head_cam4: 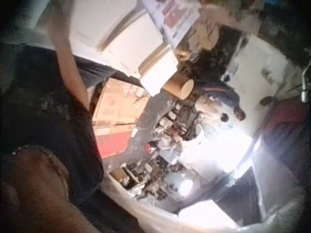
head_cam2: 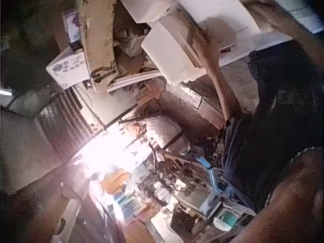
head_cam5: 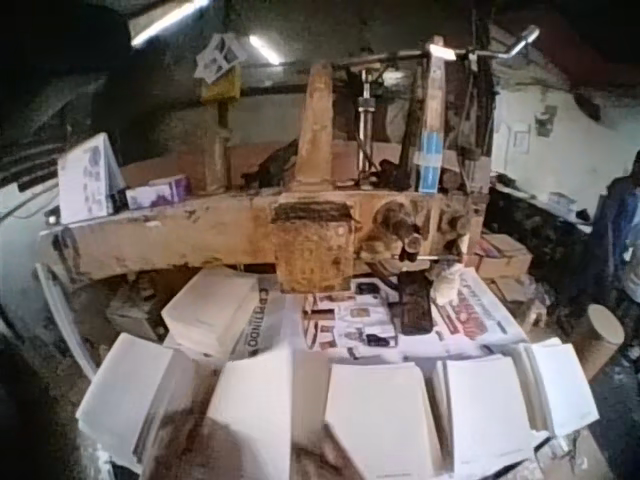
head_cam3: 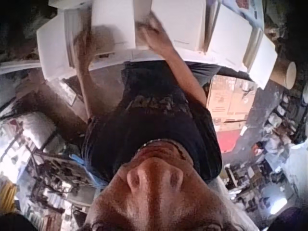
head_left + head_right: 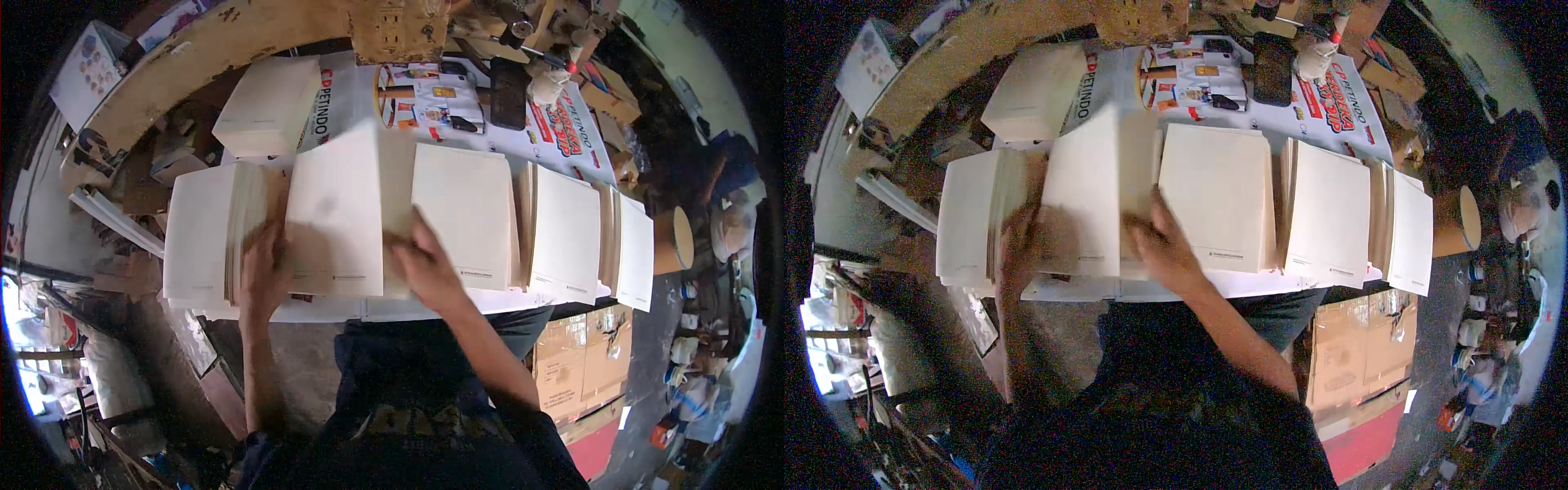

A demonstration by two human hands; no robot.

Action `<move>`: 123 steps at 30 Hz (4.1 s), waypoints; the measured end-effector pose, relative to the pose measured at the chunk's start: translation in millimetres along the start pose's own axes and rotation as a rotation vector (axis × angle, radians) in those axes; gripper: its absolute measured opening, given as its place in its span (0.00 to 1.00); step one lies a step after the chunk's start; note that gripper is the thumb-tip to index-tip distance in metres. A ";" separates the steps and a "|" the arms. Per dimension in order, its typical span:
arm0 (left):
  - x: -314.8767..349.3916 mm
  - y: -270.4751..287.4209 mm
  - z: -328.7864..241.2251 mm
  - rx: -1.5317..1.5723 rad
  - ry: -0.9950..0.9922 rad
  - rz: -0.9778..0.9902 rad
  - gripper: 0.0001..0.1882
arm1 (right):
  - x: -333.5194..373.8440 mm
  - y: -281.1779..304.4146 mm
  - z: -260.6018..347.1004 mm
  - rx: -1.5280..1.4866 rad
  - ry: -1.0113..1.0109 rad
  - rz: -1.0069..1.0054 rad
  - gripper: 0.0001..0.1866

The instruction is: The person sorts stacks of paper items by hand, picking them up from a table and checking the edges of the stacks.

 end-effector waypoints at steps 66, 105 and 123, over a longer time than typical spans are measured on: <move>114.8 -255.7 -224.0 0.538 -0.741 0.888 0.07 | 249.3 373.7 71.6 0.211 0.145 -1.097 0.22; 9.6 -10.1 -62.5 -0.110 -0.556 0.708 0.17 | 54.9 132.8 23.7 -0.352 -0.151 -0.548 0.31; -12.2 -7.4 31.4 0.058 -0.205 -0.079 0.26 | 3.1 -18.2 -0.9 0.068 0.302 0.004 0.29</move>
Point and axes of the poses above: each hand's wrist, its own x-axis away from the middle knuckle, its own y-axis out of the back of the hand, z = x × y, the point moved 1 cm from there along -x, towards the middle knuckle, and after that the axes turned 3 degrees about x, right-handed, at the moved point
